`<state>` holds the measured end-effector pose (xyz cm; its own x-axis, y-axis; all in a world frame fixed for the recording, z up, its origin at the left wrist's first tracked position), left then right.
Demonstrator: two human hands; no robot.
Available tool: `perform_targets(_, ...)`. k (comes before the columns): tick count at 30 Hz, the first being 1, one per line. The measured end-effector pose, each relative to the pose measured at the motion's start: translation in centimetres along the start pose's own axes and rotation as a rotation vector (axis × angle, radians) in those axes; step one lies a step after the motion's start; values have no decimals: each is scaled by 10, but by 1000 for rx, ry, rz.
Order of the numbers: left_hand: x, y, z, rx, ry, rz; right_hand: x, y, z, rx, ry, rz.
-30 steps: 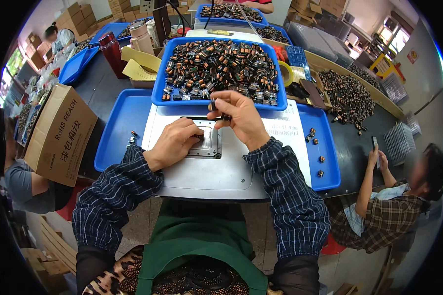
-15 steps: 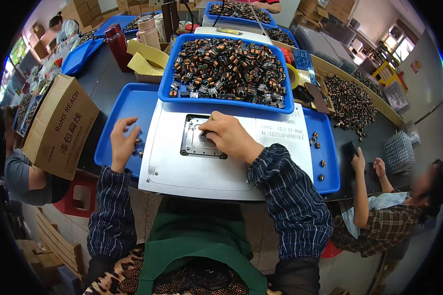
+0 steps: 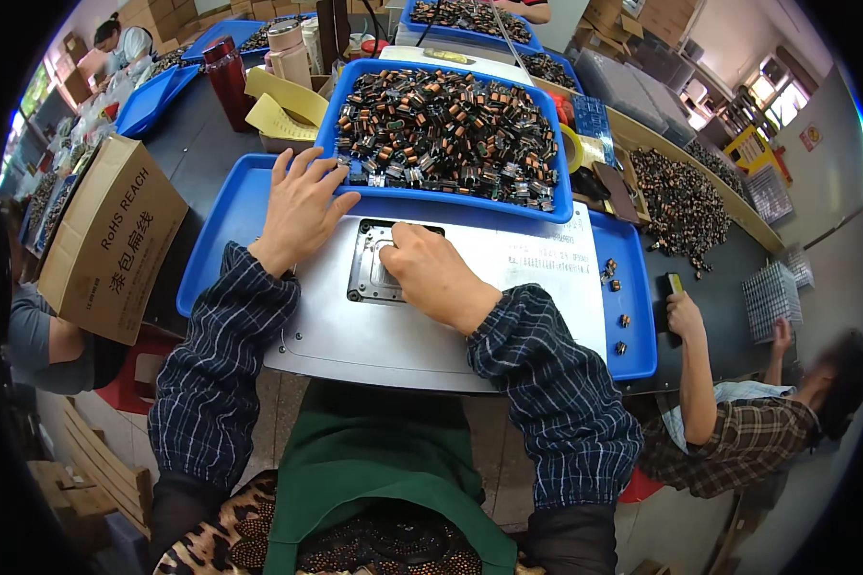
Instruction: Sorting and placing small electronic components into a metal assembly fixture at a manual production station.
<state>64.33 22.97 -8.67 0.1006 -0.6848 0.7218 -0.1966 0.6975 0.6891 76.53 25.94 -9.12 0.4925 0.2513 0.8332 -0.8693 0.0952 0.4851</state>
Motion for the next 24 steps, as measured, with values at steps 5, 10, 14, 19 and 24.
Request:
perform_targets(5, -3, 7, -5, 26, -60, 106, 4, 0, -5, 3, 14, -28)
perform_targets(10, -5, 3, -1, -110, 63, -239, -8, 0, -7, -39, 68, 59)
perform_targets(14, -8, 11, -7, -65, -4, -94, -5, -4, -8, -24, 82, -36)
perform_targets(19, -16, 18, 1, 75, -86, -55, 7, 0, -27, -80, 298, -123)
perform_targets(24, -18, 17, 19, 181, -242, -47, 48, -13, -110, -776, 1307, -529)
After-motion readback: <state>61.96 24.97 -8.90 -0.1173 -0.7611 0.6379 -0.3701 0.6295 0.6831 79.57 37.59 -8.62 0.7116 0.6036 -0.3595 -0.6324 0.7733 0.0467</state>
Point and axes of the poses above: each hand's wrist, its own y-axis towards the middle knuckle, its own x-axis out of the back of the hand, z = x × y, the point moved 8 cm from there along y, towards the middle knuckle, and after that the axes turned 11 degrees about -z, right-handed, at the moved point
